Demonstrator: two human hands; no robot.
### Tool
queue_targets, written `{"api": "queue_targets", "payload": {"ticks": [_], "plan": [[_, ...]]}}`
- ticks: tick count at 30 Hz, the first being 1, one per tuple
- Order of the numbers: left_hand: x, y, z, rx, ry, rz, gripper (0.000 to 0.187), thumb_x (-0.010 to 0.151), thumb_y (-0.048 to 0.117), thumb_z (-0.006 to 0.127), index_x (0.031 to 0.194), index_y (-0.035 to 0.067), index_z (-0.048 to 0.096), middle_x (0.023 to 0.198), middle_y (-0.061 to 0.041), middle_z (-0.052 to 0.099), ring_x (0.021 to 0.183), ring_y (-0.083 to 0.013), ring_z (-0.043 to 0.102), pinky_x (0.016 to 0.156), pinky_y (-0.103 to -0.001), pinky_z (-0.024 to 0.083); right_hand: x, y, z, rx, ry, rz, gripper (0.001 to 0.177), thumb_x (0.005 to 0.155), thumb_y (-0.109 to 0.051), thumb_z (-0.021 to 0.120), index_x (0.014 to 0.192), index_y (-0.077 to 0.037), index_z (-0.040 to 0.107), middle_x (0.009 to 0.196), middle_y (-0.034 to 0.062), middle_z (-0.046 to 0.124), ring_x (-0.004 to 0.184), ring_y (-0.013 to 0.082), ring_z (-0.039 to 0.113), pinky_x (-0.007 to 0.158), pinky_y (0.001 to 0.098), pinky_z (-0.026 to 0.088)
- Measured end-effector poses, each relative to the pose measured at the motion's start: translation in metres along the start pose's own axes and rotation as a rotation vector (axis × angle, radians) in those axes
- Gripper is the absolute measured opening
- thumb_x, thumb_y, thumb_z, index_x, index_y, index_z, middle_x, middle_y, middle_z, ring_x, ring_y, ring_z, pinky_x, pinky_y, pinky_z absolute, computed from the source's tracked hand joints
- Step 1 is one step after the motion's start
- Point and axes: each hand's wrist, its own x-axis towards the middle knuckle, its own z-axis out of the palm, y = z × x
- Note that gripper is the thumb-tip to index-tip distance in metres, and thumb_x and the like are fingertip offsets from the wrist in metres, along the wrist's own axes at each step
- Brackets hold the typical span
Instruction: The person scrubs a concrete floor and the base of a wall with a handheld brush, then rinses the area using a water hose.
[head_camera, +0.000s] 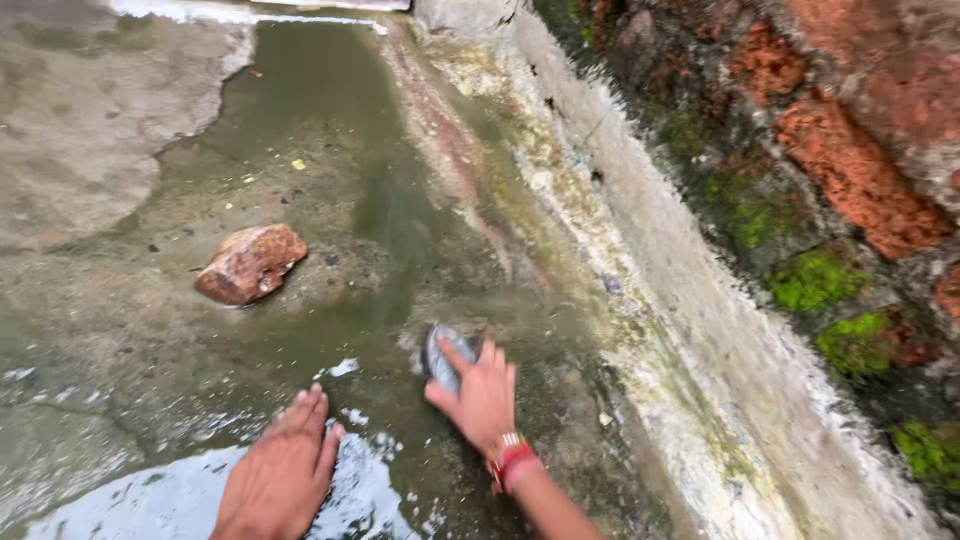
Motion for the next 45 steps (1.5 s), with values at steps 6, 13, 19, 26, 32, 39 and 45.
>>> {"api": "queue_targets", "payload": {"ticks": [6, 13, 19, 26, 32, 39, 45], "plan": [[0.003, 0.104, 0.047, -0.279, -0.215, -0.015, 0.070, 0.100, 0.037, 0.046, 0.161, 0.012, 0.023, 0.164, -0.004, 0.022, 0.151, -0.0195, 0.022, 0.124, -0.033, 0.020, -0.152, 0.100, -0.077, -0.006, -0.190, 0.407, 0.080, 0.063, -0.055, 0.078, 0.140, -0.034, 0.066, 0.107, 0.0150, 0.061, 0.101, 0.0311, 0.060, 0.094, 0.0463, 0.047], [0.011, 0.166, 0.062, 0.053, -0.380, 0.127, 0.080, 0.101, 0.045, 0.053, 0.155, -0.001, 0.017, 0.168, -0.012, 0.009, 0.154, -0.0213, 0.015, 0.125, -0.031, 0.015, -0.073, 0.191, -0.001, -0.063, -0.032, 0.455, 0.074, 0.076, -0.071, 0.067, 0.134, -0.024, 0.068, 0.097, 0.0171, 0.059, 0.091, 0.0316, 0.055, 0.083, 0.0435, 0.043], [0.013, 0.178, 0.053, 0.130, -0.403, 0.080, 0.085, 0.101, 0.054, 0.047, 0.156, -0.003, 0.017, 0.169, -0.011, 0.008, 0.155, -0.0195, 0.016, 0.126, -0.031, 0.016, -0.063, 0.230, -0.024, 0.155, -0.098, 0.236, 0.069, 0.080, -0.062, 0.068, 0.137, -0.024, 0.066, 0.095, 0.0183, 0.051, 0.091, 0.0336, 0.052, 0.084, 0.0462, 0.042], [0.018, 0.177, 0.023, 0.139, -0.537, 0.126, 0.097, 0.101, 0.068, 0.044, 0.156, -0.007, 0.017, 0.169, -0.018, 0.007, 0.156, -0.0244, 0.015, 0.127, -0.030, 0.018, -0.202, 0.210, -0.055, -0.016, -0.016, 0.611, 0.073, 0.059, -0.059, 0.082, 0.126, -0.034, 0.072, 0.084, 0.0132, 0.054, 0.084, 0.0287, 0.058, 0.084, 0.0397, 0.048], [0.028, 0.183, 0.025, 0.102, -0.524, 0.076, 0.097, 0.099, 0.069, 0.042, 0.156, -0.006, 0.016, 0.169, -0.011, 0.011, 0.156, -0.0194, 0.016, 0.127, -0.032, 0.018, -0.015, 0.238, 0.005, -0.066, -0.041, 0.499, 0.068, 0.070, -0.066, 0.077, 0.127, -0.030, 0.073, 0.104, 0.0188, 0.057, 0.099, 0.0368, 0.056, 0.088, 0.0504, 0.045], [-0.010, 0.083, 0.018, 0.176, -0.195, 0.148, 0.070, 0.102, 0.047, 0.040, 0.154, 0.003, 0.025, 0.167, -0.007, 0.022, 0.152, -0.0203, 0.024, 0.123, -0.033, 0.021, -0.124, 0.085, -0.042, 0.210, -0.008, 0.351, 0.075, 0.065, -0.051, 0.081, 0.135, -0.029, 0.064, 0.125, 0.0306, 0.053, 0.114, 0.0456, 0.053, 0.098, 0.0545, 0.043], [-0.057, 0.047, 0.049, 0.115, -0.018, 0.237, 0.064, 0.096, 0.030, 0.044, 0.153, 0.003, 0.032, 0.165, -0.008, 0.028, 0.148, -0.0215, 0.031, 0.117, -0.033, 0.025, -0.211, -0.025, -0.078, 0.343, -0.156, 0.165, 0.072, 0.069, -0.052, 0.079, 0.135, -0.025, 0.067, 0.119, 0.0264, 0.055, 0.114, 0.0423, 0.051, 0.097, 0.0532, 0.039]]}}
